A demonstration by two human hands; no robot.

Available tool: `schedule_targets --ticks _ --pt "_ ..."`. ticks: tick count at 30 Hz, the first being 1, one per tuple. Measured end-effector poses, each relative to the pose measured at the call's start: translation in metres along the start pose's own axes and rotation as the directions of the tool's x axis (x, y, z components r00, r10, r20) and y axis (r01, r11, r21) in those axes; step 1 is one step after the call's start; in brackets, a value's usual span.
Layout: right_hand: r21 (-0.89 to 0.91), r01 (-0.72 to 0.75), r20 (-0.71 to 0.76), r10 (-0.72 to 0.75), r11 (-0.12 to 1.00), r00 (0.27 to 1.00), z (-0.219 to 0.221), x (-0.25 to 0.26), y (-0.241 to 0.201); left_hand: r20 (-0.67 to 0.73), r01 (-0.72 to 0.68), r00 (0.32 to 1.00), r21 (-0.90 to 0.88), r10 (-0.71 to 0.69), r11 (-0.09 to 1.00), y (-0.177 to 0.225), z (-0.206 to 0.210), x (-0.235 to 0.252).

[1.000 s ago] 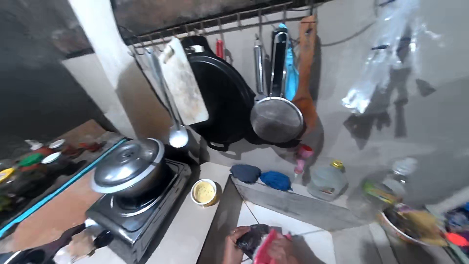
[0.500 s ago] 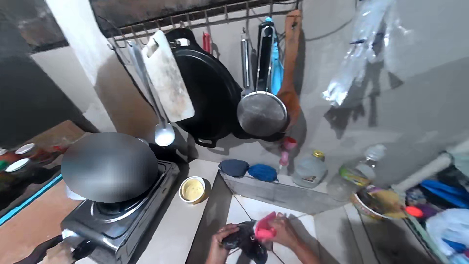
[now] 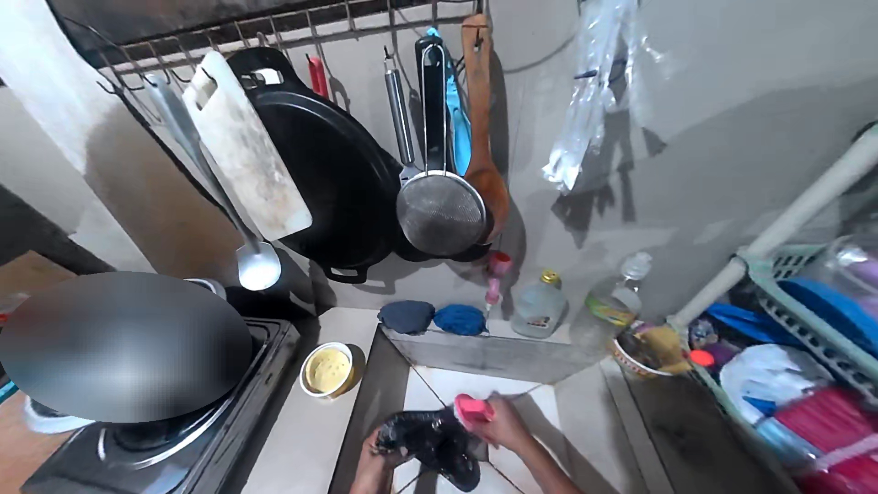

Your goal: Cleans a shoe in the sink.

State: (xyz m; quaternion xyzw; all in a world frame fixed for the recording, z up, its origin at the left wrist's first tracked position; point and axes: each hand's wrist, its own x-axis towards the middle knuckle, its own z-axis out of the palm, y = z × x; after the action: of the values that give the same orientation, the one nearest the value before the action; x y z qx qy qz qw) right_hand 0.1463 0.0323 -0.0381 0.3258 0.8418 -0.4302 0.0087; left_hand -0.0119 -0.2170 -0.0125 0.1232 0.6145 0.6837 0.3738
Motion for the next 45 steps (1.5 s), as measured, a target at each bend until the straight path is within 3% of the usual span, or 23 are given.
schedule_targets --ticks 2,5,9,13,16,19,22,25,29,31,34,37,39,41,43,45 --pt "0.294 -0.051 -0.060 0.072 0.955 0.996 0.014 -0.005 -0.005 -0.086 0.098 0.990 -0.118 -0.108 0.988 0.001 0.009 0.010" --pt "0.471 -0.184 0.055 0.180 0.863 0.982 0.026 -0.020 -0.032 -0.209 0.134 0.962 -0.185 -0.173 0.973 -0.007 0.027 0.032" --pt "0.612 -0.330 0.126 0.324 0.719 0.938 0.043 -0.029 -0.055 -0.095 0.142 0.979 -0.327 -0.181 0.934 -0.025 0.046 0.040" --pt "0.683 -0.362 0.111 0.400 0.634 0.910 0.037 -0.035 -0.058 0.064 0.312 0.948 -0.379 -0.312 0.871 -0.033 0.048 0.035" --pt "0.639 -0.350 0.024 0.436 0.685 0.899 0.049 -0.048 -0.057 -0.118 0.342 0.909 -0.336 -0.399 0.878 -0.035 0.063 0.050" --pt "0.598 -0.344 -0.062 0.470 0.724 0.881 0.075 -0.062 -0.053 -0.376 0.226 0.836 -0.426 -0.399 0.876 -0.040 0.081 0.066" --pt "0.558 -0.329 -0.066 0.436 0.762 0.898 0.081 -0.069 -0.043 -0.457 0.134 0.766 -0.575 -0.453 0.807 -0.062 0.088 0.063" --pt "0.524 -0.327 -0.110 0.443 0.787 0.890 0.070 -0.069 -0.038 -0.431 0.130 0.754 -0.641 -0.495 0.756 -0.075 0.096 0.053" --pt "0.549 -0.314 -0.258 0.515 0.775 0.818 0.051 -0.053 -0.023 -0.416 0.143 0.758 -0.645 -0.502 0.750 -0.070 0.107 0.040" --pt "0.490 -0.265 -0.282 0.439 0.830 0.853 0.054 -0.063 -0.038 -0.414 0.072 0.783 -0.682 -0.465 0.727 -0.059 0.106 0.049" --pt "0.463 -0.223 -0.190 0.342 0.858 0.920 0.067 -0.084 -0.046 -0.385 -0.044 0.806 -0.796 -0.449 0.604 -0.033 0.109 0.057" --pt "0.682 -0.275 -0.109 0.466 0.678 0.878 0.074 -0.082 -0.030 -0.308 0.007 0.854 -0.800 -0.420 0.600 -0.011 0.114 0.052" --pt "0.853 -0.147 -0.141 0.493 0.500 0.858 0.070 -0.069 -0.026 -0.273 0.059 0.891 -0.724 -0.364 0.688 -0.016 0.119 0.049" --pt "0.914 0.019 -0.194 0.394 0.406 0.898 0.057 -0.061 -0.029 -0.190 0.087 0.948 -0.613 -0.254 0.785 -0.035 0.118 0.042" --pt "0.852 0.077 -0.248 0.271 0.517 0.930 0.040 -0.057 -0.034 -0.034 0.154 0.979 -0.527 -0.202 0.835 -0.045 0.114 0.034" --pt "0.693 0.051 -0.315 0.238 0.719 0.919 0.028 -0.057 -0.037 0.068 0.241 0.969 -0.455 -0.237 0.857 -0.043 0.105 0.032"
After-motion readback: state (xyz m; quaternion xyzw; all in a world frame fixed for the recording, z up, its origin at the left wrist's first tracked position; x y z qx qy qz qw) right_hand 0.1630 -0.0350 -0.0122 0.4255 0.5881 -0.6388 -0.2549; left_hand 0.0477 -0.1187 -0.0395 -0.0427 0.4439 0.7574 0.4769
